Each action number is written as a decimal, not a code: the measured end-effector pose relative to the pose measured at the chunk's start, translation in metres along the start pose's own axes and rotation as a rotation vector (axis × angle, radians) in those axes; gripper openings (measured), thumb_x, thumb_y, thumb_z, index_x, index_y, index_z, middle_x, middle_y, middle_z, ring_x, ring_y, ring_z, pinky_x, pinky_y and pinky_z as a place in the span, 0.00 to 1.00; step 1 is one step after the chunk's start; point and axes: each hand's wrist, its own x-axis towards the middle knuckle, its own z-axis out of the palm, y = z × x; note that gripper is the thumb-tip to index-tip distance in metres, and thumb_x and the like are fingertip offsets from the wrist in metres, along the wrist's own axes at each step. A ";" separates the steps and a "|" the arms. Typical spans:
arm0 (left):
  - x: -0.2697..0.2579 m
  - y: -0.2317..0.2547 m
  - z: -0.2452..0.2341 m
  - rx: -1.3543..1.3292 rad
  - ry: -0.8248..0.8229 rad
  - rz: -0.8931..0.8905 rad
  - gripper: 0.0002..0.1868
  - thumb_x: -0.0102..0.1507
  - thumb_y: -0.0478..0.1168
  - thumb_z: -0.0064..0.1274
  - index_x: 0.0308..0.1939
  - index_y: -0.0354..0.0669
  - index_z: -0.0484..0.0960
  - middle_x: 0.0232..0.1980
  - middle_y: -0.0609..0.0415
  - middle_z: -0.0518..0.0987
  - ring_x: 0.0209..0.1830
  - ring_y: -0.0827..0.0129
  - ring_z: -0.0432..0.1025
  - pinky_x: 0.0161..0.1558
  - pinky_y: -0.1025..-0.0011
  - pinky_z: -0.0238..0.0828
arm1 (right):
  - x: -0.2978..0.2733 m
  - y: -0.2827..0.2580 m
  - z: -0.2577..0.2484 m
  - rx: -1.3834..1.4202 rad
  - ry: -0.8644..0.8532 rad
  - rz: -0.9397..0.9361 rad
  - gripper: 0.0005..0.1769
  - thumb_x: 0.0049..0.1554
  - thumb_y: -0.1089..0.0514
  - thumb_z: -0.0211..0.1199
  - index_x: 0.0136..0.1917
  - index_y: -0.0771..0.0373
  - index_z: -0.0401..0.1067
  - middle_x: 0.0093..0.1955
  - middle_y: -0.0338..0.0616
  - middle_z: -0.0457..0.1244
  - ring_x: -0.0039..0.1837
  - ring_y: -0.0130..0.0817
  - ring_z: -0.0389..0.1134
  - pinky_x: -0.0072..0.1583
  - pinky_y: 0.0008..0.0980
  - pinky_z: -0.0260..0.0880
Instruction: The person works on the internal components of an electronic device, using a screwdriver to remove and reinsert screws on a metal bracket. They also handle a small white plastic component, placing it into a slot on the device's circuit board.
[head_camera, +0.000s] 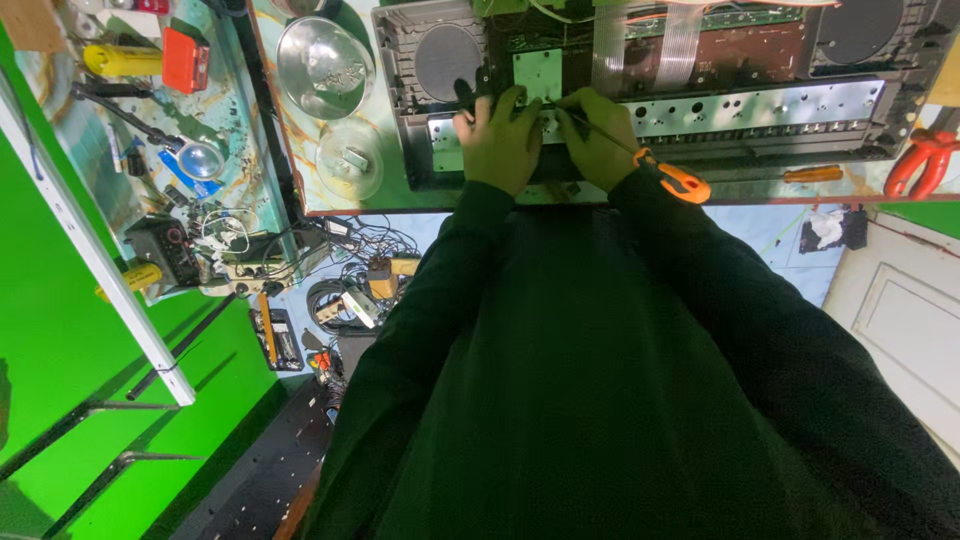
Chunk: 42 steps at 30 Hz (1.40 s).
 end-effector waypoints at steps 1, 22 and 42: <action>0.001 0.000 0.000 -0.006 -0.014 -0.005 0.19 0.59 0.46 0.61 0.55 0.55 0.84 0.62 0.58 0.75 0.59 0.58 0.65 0.54 0.47 0.57 | 0.001 0.000 -0.001 -0.007 0.007 -0.028 0.07 0.64 0.65 0.66 0.55 0.68 0.74 0.46 0.56 0.69 0.47 0.48 0.74 0.47 0.38 0.72; 0.007 0.007 -0.013 -0.094 0.005 -0.115 0.28 0.62 0.47 0.57 0.66 0.50 0.76 0.58 0.58 0.78 0.57 0.59 0.67 0.57 0.48 0.53 | 0.009 0.028 0.015 -0.492 -0.096 -0.134 0.11 0.64 0.57 0.62 0.58 0.64 0.75 0.51 0.53 0.69 0.48 0.53 0.70 0.48 0.47 0.69; 0.040 0.054 -0.104 -0.636 0.098 0.239 0.18 0.58 0.35 0.64 0.53 0.48 0.84 0.54 0.55 0.82 0.57 0.58 0.73 0.63 0.61 0.66 | 0.006 -0.040 -0.036 0.072 -0.100 -0.202 0.31 0.52 0.60 0.69 0.67 0.69 0.67 0.68 0.59 0.63 0.66 0.54 0.67 0.65 0.46 0.68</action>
